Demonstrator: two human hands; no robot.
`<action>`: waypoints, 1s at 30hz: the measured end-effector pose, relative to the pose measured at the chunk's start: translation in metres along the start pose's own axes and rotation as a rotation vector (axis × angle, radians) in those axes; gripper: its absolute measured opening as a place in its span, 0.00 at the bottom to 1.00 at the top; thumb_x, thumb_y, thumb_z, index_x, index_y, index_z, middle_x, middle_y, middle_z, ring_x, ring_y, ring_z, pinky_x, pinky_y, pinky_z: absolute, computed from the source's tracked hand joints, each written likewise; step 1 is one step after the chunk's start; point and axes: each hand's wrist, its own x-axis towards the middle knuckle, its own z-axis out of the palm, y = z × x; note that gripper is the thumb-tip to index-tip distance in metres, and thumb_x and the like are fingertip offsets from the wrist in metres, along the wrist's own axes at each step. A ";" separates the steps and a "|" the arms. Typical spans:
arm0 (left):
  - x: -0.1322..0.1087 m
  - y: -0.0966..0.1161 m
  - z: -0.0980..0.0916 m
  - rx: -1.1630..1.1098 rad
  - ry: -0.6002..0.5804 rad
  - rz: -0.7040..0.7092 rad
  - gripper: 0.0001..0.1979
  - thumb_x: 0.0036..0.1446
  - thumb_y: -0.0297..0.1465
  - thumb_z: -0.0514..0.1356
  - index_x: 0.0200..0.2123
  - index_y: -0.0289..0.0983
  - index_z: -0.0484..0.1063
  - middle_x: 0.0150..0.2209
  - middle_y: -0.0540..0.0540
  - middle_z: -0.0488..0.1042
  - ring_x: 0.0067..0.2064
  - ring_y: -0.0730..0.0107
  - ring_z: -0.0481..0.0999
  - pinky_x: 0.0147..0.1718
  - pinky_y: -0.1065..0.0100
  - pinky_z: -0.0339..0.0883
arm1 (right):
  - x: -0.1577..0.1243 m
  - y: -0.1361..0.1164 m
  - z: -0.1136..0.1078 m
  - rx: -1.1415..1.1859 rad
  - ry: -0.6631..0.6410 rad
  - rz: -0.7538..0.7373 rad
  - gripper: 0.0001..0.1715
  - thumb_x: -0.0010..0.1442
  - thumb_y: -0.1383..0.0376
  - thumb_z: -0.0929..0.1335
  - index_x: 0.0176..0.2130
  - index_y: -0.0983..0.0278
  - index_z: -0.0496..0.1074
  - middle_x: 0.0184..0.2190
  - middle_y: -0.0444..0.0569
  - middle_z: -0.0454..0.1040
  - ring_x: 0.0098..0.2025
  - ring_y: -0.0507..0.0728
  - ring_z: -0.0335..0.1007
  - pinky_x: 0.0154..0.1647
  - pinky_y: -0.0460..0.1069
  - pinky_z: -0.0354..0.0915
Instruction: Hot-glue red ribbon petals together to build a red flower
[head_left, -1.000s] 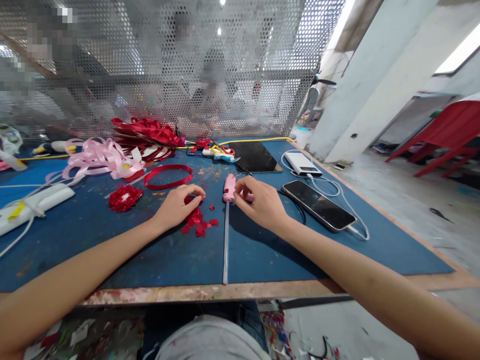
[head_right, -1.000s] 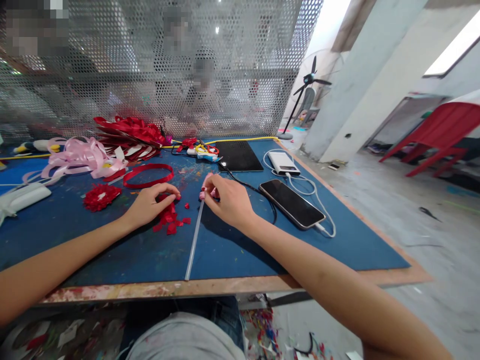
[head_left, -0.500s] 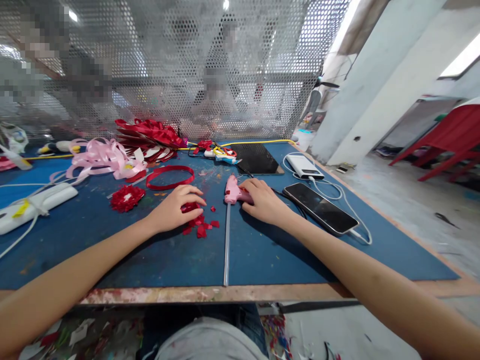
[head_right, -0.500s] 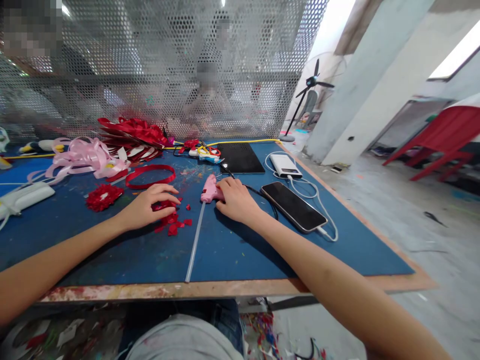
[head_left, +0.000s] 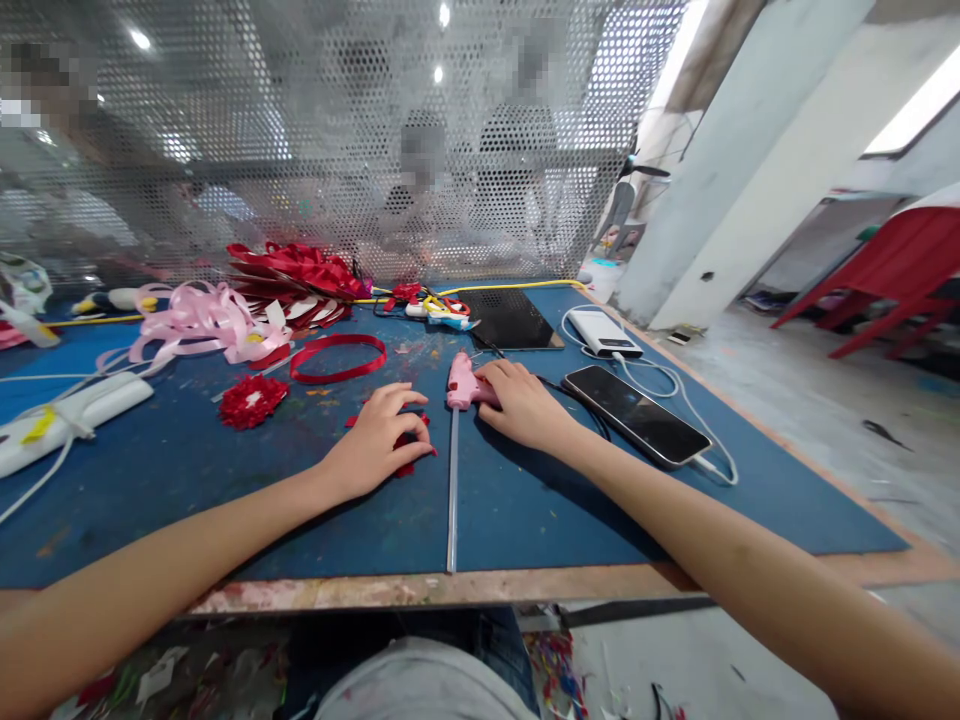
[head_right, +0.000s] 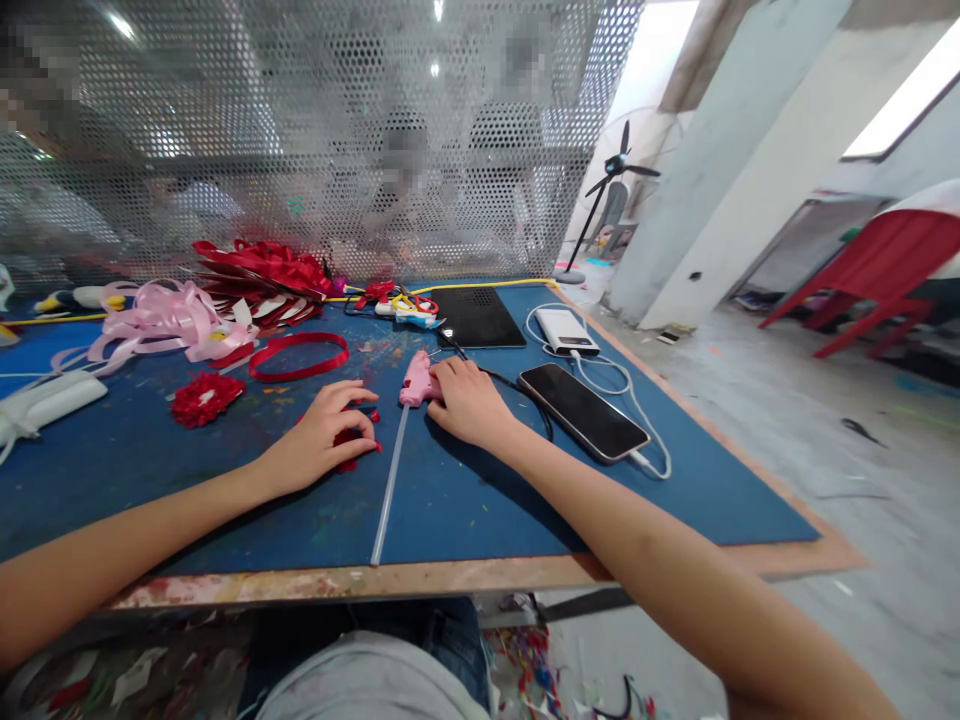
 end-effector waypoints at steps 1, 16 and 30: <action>0.000 0.001 -0.002 -0.013 0.026 0.010 0.09 0.56 0.35 0.55 0.29 0.39 0.72 0.50 0.44 0.67 0.58 0.57 0.56 0.56 0.52 0.51 | 0.000 -0.001 -0.001 -0.008 -0.008 0.007 0.20 0.54 0.67 0.62 0.48 0.68 0.64 0.48 0.57 0.66 0.47 0.62 0.61 0.47 0.54 0.58; 0.005 -0.015 -0.018 -0.954 0.324 -0.505 0.13 0.44 0.34 0.65 0.34 0.34 0.71 0.27 0.50 0.74 0.30 0.74 0.74 0.33 0.72 0.67 | 0.004 -0.003 0.000 -0.041 -0.030 0.070 0.15 0.51 0.66 0.62 0.40 0.67 0.65 0.43 0.56 0.67 0.44 0.61 0.62 0.43 0.52 0.58; 0.005 -0.021 -0.022 -0.959 0.370 -0.576 0.13 0.43 0.36 0.65 0.31 0.35 0.72 0.27 0.49 0.75 0.31 0.73 0.75 0.33 0.71 0.68 | -0.004 -0.012 -0.016 0.036 0.093 0.082 0.17 0.49 0.65 0.63 0.41 0.64 0.63 0.43 0.50 0.66 0.39 0.57 0.65 0.25 0.46 0.53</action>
